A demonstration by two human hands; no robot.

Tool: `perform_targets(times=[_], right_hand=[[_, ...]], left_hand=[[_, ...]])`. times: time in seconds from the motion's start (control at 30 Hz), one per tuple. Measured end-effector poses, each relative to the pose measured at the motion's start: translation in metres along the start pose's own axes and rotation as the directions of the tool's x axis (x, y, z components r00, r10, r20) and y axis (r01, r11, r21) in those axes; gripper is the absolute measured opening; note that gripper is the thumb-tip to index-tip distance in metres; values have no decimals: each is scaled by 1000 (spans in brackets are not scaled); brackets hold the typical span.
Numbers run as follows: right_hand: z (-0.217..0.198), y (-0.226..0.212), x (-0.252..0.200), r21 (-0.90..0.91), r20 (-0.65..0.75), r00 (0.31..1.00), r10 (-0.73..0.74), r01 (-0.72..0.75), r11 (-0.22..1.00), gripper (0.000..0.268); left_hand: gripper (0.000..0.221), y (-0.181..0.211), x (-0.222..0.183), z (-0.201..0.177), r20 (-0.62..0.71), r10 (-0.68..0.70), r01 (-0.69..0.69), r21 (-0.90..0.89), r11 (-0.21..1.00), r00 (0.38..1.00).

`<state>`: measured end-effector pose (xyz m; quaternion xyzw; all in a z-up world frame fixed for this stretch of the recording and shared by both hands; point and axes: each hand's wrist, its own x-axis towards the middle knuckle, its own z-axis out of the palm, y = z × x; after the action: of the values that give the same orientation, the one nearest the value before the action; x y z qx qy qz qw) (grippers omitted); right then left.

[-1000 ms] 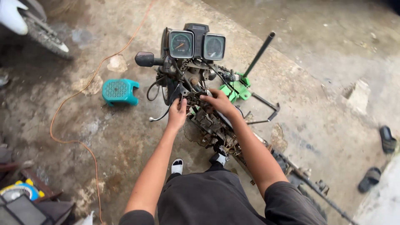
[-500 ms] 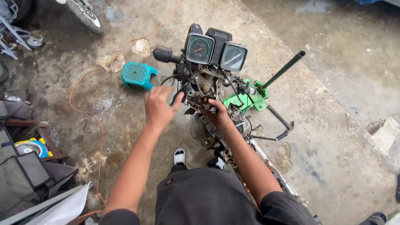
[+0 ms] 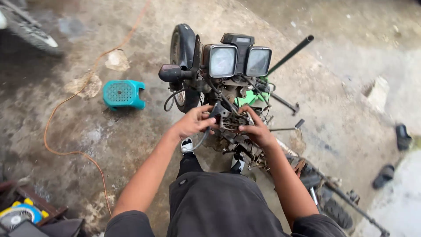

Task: Repairing the wiring and instrument cluster of a motorcycle using hands and pliers

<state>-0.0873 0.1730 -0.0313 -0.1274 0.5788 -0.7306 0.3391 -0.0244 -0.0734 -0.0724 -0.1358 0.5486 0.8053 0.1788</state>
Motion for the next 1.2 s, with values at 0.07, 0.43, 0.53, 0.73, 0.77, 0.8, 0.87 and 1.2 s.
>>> perform_targets(times=[0.07, 0.43, 0.53, 0.73, 0.77, 0.8, 0.87, 1.2], right_hand=[[1, 5, 0, -179, -41, 999, -34, 26, 983, 60], [40, -13, 4, 57, -218, 969, 119, -109, 992, 63], [34, 0, 9, 231, -244, 956, 165, -108, 967, 74], [23, 50, 18, 507, -136, 987, 84, -4, 862, 73], [22, 47, 15, 510, -133, 987, 85, -6, 860, 73], [23, 45, 14, 491, -123, 989, 82, -11, 871, 67], [18, 41, 11, 476, -100, 992, 80, -23, 879, 61], [-38, -2, 55, 47, 357, 926, 124, -150, 988, 72]], left_hand=[[52, 13, -6, -8, 63, -9, 10, -15, 1000, 998], [51, 78, -17, -18, 216, -75, 47, 133, 990, 973], [49, 67, 4, -19, 227, -34, -5, 168, 986, 973], [55, 75, -6, 2, 127, -185, 205, -166, 965, 975], [55, 42, 8, -10, 122, -187, 205, -165, 965, 975], [49, 10, 21, -24, 145, -206, 238, -259, 936, 968], [43, -12, 25, -28, 156, -218, 261, -353, 899, 963], [24, 64, -14, 26, 67, -276, 281, -364, 888, 959]])
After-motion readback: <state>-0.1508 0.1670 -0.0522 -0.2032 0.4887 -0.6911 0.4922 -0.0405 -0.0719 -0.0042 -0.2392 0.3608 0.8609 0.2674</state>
